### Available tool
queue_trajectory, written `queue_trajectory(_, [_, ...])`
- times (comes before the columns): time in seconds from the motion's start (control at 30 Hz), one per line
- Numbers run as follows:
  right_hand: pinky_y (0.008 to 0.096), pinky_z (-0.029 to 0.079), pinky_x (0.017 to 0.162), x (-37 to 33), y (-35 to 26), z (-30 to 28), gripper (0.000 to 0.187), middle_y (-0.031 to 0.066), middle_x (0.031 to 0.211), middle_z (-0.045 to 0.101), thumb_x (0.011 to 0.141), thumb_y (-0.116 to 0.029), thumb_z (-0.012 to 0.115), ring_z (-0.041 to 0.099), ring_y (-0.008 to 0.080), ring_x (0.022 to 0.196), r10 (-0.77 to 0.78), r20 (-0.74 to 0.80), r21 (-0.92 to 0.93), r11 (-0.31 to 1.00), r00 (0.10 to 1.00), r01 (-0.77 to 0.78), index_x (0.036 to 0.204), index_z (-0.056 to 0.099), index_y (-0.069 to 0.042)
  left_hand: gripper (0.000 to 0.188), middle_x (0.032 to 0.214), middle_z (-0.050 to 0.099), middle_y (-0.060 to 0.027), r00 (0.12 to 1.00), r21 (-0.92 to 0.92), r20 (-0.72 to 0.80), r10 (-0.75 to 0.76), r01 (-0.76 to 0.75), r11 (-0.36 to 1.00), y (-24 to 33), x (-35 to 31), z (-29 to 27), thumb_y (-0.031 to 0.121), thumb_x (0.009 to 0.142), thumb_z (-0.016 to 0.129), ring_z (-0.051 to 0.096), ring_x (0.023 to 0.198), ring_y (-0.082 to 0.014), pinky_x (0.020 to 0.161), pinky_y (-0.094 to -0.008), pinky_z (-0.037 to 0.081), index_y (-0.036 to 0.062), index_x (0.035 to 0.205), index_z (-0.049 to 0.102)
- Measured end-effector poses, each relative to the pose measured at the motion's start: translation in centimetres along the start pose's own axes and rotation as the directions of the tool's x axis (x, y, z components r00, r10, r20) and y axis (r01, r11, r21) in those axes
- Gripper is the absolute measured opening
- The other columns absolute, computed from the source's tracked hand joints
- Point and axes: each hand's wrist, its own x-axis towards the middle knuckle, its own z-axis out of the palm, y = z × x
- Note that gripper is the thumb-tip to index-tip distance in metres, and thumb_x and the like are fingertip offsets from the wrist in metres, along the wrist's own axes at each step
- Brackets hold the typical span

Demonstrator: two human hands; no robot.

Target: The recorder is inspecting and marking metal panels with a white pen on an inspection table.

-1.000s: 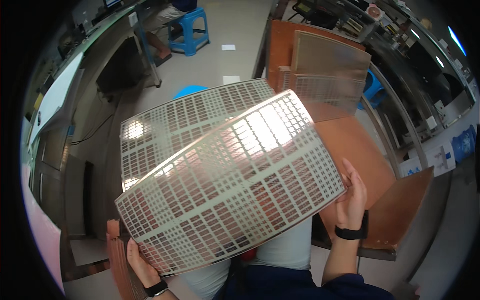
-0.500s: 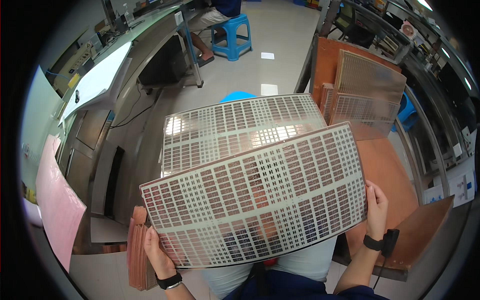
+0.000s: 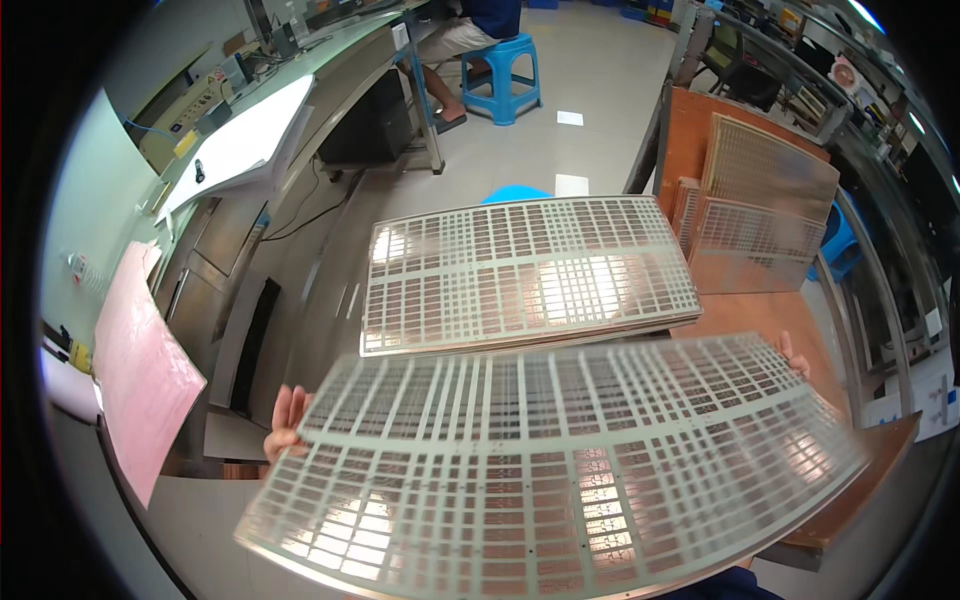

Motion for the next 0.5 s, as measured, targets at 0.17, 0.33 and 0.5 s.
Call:
queue_trajectory(0.17, [0.0399, 0.041, 0.096, -2.1, -0.5, 2.4, 0.034, 0.0109, 0.124, 0.052, 0.096, -0.025, 0.042, 0.050, 0.0237, 0.113, 0.277, 0.188, 0.043, 0.956, 0.942, -0.289, 0.124, 0.047, -0.005, 0.066, 0.128, 0.048, -0.0137, 0.600, 0.230, -0.797, 0.077, 0.183, 0.956, -5.3, 0.9, -2.8, 0.055, 0.089, 0.040, 0.049, 0.114, -0.0228, 0.096, -0.0415, 0.042, 0.0037, 0.130, 0.042])
queue_trajectory(0.33, [0.0408, 0.041, 0.097, -4.1, -0.4, 2.3, 0.035, 0.0118, 0.125, 0.052, 0.097, -0.026, 0.040, 0.050, 0.0242, 0.113, 0.376, 0.203, -0.038, 0.926, 0.904, -0.376, 0.123, 0.047, -0.005, 0.054, 0.125, 0.049, -0.0137, 0.740, -0.164, -0.664, -0.110, 0.001, 0.987, -7.9, -2.8, -0.5, 0.044, 0.093, 0.039, 0.051, 0.112, -0.0221, 0.094, -0.0372, 0.044, 0.0029, 0.128, 0.043])
queue_trajectory(0.5, [0.0306, 0.054, 0.075, -3.4, 2.5, -1.7, 0.035, 0.0112, 0.113, 0.060, 0.098, -0.025, 0.036, 0.062, 0.0177, 0.093, 0.512, 0.214, -0.155, 0.859, 0.832, -0.488, 0.122, 0.048, -0.003, 0.044, 0.121, 0.052, -0.0143, 0.828, -0.125, -0.556, 0.075, -0.173, 0.977, -9.4, 0.6, 5.5, 0.033, 0.096, 0.037, 0.054, 0.107, -0.0228, 0.090, -0.0367, 0.046, 0.0003, 0.125, 0.044])
